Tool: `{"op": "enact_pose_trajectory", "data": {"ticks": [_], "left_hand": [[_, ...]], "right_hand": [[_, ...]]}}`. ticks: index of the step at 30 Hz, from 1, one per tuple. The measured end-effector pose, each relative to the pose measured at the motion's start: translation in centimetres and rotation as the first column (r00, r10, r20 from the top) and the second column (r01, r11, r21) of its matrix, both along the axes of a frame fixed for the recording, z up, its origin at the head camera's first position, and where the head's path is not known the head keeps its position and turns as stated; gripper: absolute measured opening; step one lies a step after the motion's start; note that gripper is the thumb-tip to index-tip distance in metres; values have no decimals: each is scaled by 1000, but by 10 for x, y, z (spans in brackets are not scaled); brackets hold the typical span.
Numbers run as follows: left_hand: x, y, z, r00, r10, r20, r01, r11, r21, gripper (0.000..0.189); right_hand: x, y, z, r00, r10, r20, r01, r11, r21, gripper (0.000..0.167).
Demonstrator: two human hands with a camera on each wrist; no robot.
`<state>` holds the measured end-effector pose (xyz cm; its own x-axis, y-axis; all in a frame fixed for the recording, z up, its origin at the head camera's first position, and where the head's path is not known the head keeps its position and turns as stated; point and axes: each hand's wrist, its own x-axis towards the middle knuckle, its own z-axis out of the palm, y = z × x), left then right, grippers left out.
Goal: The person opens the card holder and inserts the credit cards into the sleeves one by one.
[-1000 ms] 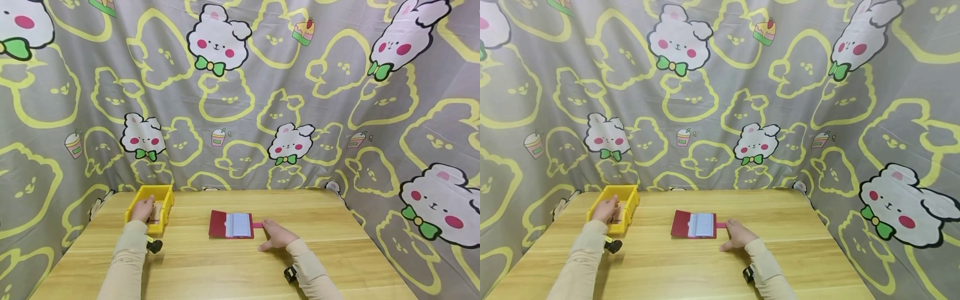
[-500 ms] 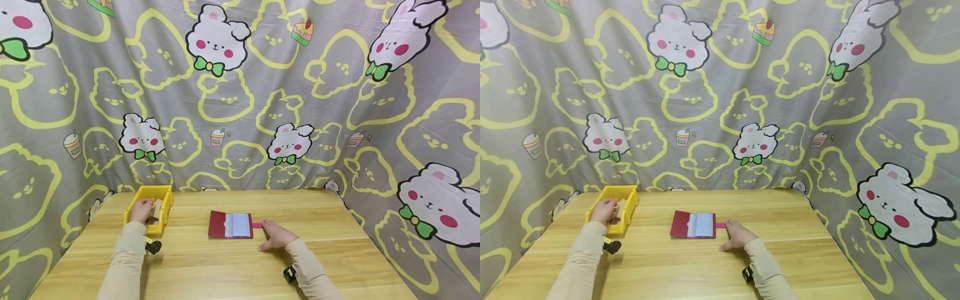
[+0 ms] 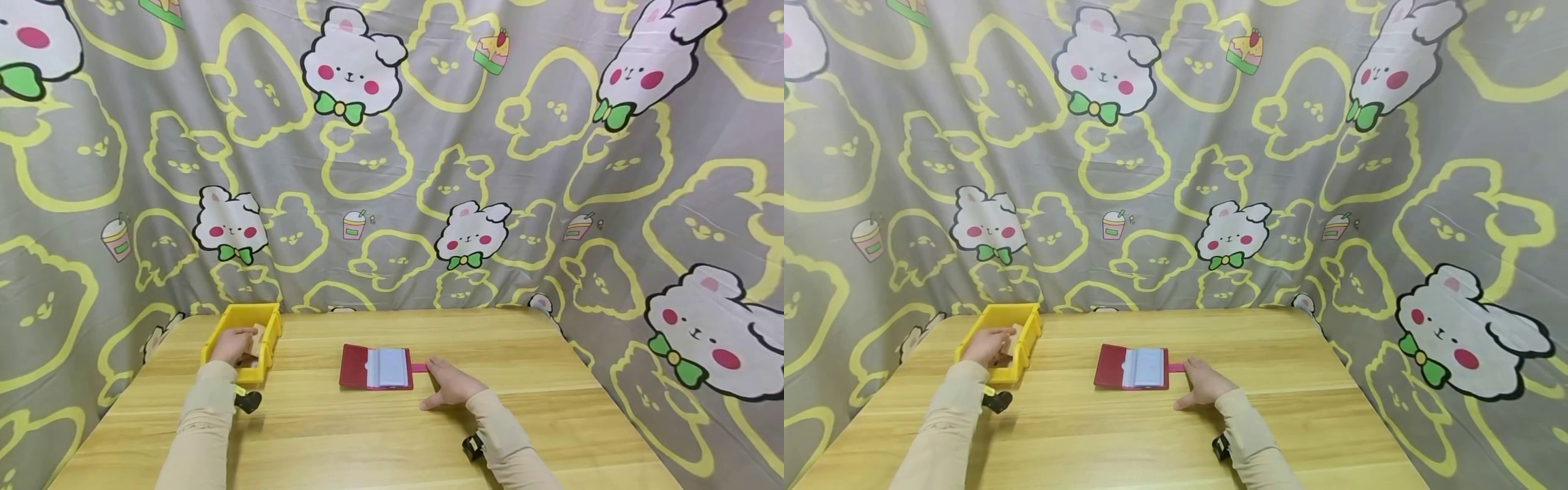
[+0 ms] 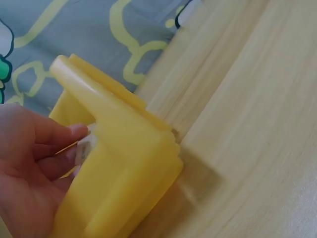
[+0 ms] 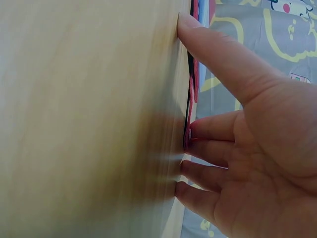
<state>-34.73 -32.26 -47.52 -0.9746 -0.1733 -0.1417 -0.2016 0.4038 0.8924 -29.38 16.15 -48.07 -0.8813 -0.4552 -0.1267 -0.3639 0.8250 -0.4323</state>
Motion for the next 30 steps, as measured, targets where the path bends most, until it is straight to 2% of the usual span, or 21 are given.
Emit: {"op": "enact_pose_trajectory", "data": {"ticks": [5,9,12,15,19,21,26,30], "left_hand": [[-2,-4,-3,998,56,-28,-54,997,53,50],[0,-4,3,996,73,-50,-70,995,67,47],[4,-2,13,994,78,-73,-72,993,91,50],[8,0,27,989,76,-129,-73,997,29,51],[12,5,48,972,87,-216,-102,993,-59,49],[14,11,59,965,90,-246,-110,992,-68,49],[15,29,79,953,67,-294,-75,997,-15,50],[15,50,88,948,29,-316,-9,998,65,47]], "right_hand": [[0,0,-1,1000,2,9,-2,1000,-8,97],[0,0,-1,1000,1,12,-1,1000,-5,97],[1,0,0,1000,3,7,-3,1000,1,97],[1,0,0,1000,4,6,-4,1000,1,97],[0,0,-1,1000,5,8,-5,1000,0,97],[0,-1,-2,1000,4,8,-4,1000,-1,97],[0,-1,0,1000,0,11,0,1000,-7,97],[1,-1,1,1000,-4,13,4,1000,-11,97]]}}
